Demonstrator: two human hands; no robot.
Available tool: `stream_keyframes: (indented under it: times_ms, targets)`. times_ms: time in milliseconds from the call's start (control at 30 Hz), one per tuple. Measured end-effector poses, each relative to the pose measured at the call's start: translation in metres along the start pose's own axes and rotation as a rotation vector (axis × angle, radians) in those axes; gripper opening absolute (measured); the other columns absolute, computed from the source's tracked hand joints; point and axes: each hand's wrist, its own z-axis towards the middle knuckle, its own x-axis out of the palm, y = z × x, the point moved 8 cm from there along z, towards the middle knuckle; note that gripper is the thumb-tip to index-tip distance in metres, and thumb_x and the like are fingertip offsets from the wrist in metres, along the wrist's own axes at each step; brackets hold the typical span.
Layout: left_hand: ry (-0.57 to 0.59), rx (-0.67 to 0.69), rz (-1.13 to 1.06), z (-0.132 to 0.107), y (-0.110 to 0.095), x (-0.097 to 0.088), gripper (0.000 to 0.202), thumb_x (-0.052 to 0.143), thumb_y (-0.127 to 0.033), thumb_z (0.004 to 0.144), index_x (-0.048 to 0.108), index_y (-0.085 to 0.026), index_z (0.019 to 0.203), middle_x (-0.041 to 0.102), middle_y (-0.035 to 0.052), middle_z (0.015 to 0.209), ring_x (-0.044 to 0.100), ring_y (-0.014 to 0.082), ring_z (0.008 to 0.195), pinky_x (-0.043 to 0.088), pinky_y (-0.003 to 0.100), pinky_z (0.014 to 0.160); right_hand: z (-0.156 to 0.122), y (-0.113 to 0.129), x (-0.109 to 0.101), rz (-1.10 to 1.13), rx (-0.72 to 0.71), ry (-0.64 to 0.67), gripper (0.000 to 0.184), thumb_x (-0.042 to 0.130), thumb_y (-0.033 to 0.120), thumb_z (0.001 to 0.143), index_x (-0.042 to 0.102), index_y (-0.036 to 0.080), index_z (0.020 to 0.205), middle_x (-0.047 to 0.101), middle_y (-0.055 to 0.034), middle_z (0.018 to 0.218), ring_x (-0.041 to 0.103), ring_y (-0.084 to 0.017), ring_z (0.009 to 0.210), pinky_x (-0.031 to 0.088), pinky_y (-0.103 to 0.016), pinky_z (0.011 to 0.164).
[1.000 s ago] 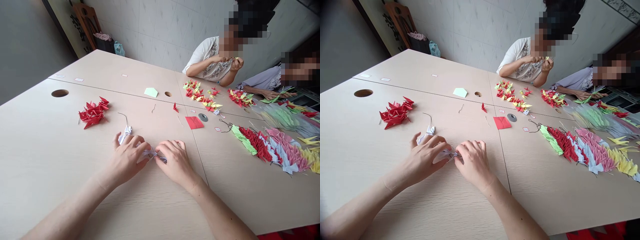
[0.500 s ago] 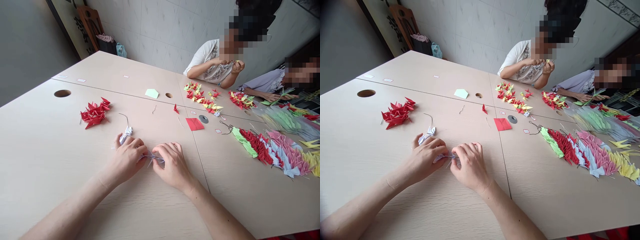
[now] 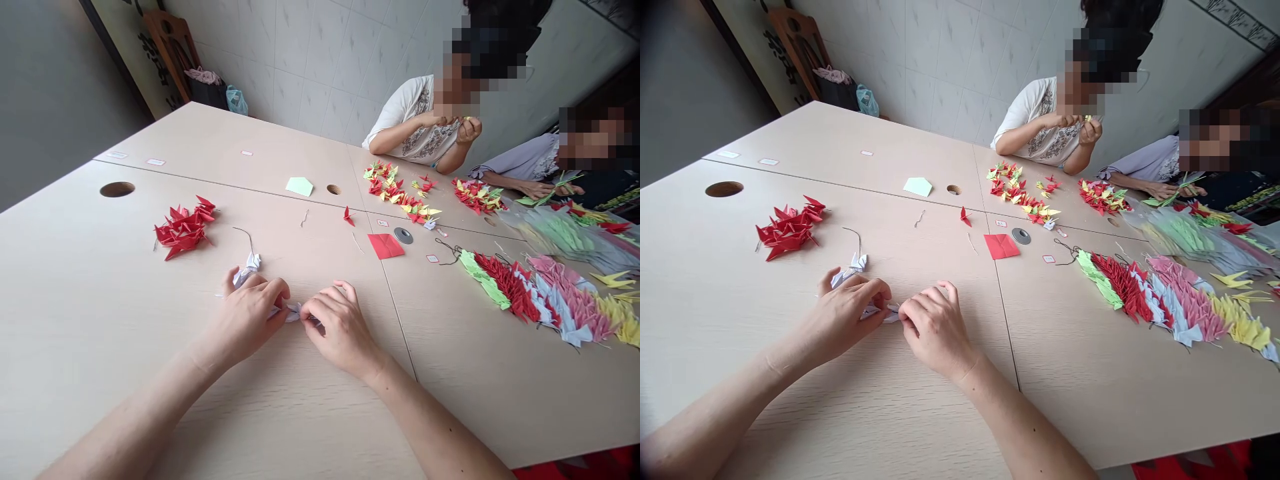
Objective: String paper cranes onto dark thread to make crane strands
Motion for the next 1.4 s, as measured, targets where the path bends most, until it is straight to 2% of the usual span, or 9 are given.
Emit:
stream_keyframes:
  times_ms: [167,300,500,633,767,967,1100,1267,1400]
  targets:
    - [0.042,-0.007,-0.017,0.001,-0.002,0.001,0.011,0.047,-0.02,0.085,0.054,-0.023,0.077,0.068,-0.0034,0.071,0.059,0.0183,0.08,0.017,0.053,0.103,0.001,-0.008,-0.007,0.098,0.101,-0.069,0.014,0.047,0.009,0.086,0.051,0.022,0.089,0.064,0.0036,0.075,0.058,-0.013,0.072,0.026,-0.04,0.106]
    - [0.055,-0.009,-0.036,0.002,-0.003,0.001,0.011,0.047,-0.02,0.085,0.055,-0.023,0.078,0.067,-0.0037,0.071,0.059,0.0178,0.08,0.017,0.053,0.104,0.0,-0.011,-0.007,0.092,0.133,-0.052,0.019,0.053,0.014,0.086,0.054,0.023,0.103,0.068,0.0003,0.084,0.061,-0.017,0.085,0.026,-0.042,0.105]
    - [0.044,-0.012,-0.071,0.003,-0.003,-0.001,0.012,0.047,-0.021,0.085,0.056,-0.023,0.079,0.067,-0.0038,0.072,0.059,0.0162,0.079,0.019,0.05,0.104,-0.001,-0.005,0.002,0.059,0.087,0.043,0.014,0.062,0.021,0.084,0.062,0.025,0.098,0.069,-0.0004,0.1,0.059,-0.017,0.096,0.027,-0.04,0.104]
    - [0.063,-0.016,-0.093,0.003,-0.005,0.0,0.01,0.048,-0.021,0.084,0.056,-0.024,0.079,0.067,-0.0048,0.073,0.06,0.0164,0.082,0.017,0.05,0.105,-0.001,-0.004,0.005,0.062,0.101,0.025,0.004,0.063,0.025,0.086,0.06,0.024,0.087,0.069,0.0009,0.093,0.059,-0.017,0.091,0.024,-0.042,0.107]
    - [0.066,-0.018,-0.093,0.003,-0.006,-0.002,0.01,0.048,-0.021,0.085,0.055,-0.024,0.079,0.068,-0.0049,0.074,0.06,0.017,0.083,0.016,0.05,0.105,0.0,0.0,0.004,0.049,0.073,0.017,0.012,0.06,0.015,0.084,0.053,0.023,0.078,0.068,0.0049,0.079,0.059,-0.015,0.086,0.019,-0.046,0.111]
    - [0.055,0.006,-0.062,0.002,-0.005,-0.003,0.012,0.048,-0.019,0.085,0.058,-0.025,0.083,0.068,-0.0041,0.075,0.06,0.0176,0.085,0.014,0.051,0.105,0.0,0.001,-0.005,-0.03,0.072,-0.045,0.02,0.055,0.011,0.083,0.053,0.024,0.098,0.068,0.0034,0.082,0.06,-0.016,0.082,0.012,-0.052,0.114]
    - [0.067,0.023,-0.01,0.001,-0.004,-0.002,0.014,0.048,-0.018,0.083,0.059,-0.026,0.087,0.07,-0.0033,0.078,0.06,0.0198,0.087,0.015,0.053,0.103,0.0,-0.001,-0.004,-0.049,0.067,0.005,0.014,0.054,0.011,0.085,0.055,0.024,0.09,0.068,0.0029,0.082,0.059,-0.017,0.085,0.013,-0.053,0.113]
    - [0.126,0.058,0.017,-0.004,-0.008,-0.003,0.028,0.05,-0.013,0.074,0.057,-0.028,0.096,0.071,-0.0031,0.089,0.059,0.0219,0.097,0.011,0.056,0.105,0.001,-0.013,-0.024,0.066,0.069,0.028,0.021,0.058,0.014,0.084,0.056,0.023,0.103,0.067,-0.0011,0.1,0.058,-0.018,0.096,0.029,-0.043,0.106]
    - [0.153,0.038,0.014,-0.005,-0.007,-0.004,0.019,0.054,-0.023,0.075,0.058,-0.027,0.094,0.07,-0.0032,0.088,0.058,0.0222,0.098,0.008,0.057,0.107,0.0,-0.022,-0.035,0.103,0.063,0.045,0.017,0.058,0.013,0.083,0.059,0.023,0.097,0.064,-0.0019,0.103,0.056,-0.018,0.099,0.038,-0.036,0.095]
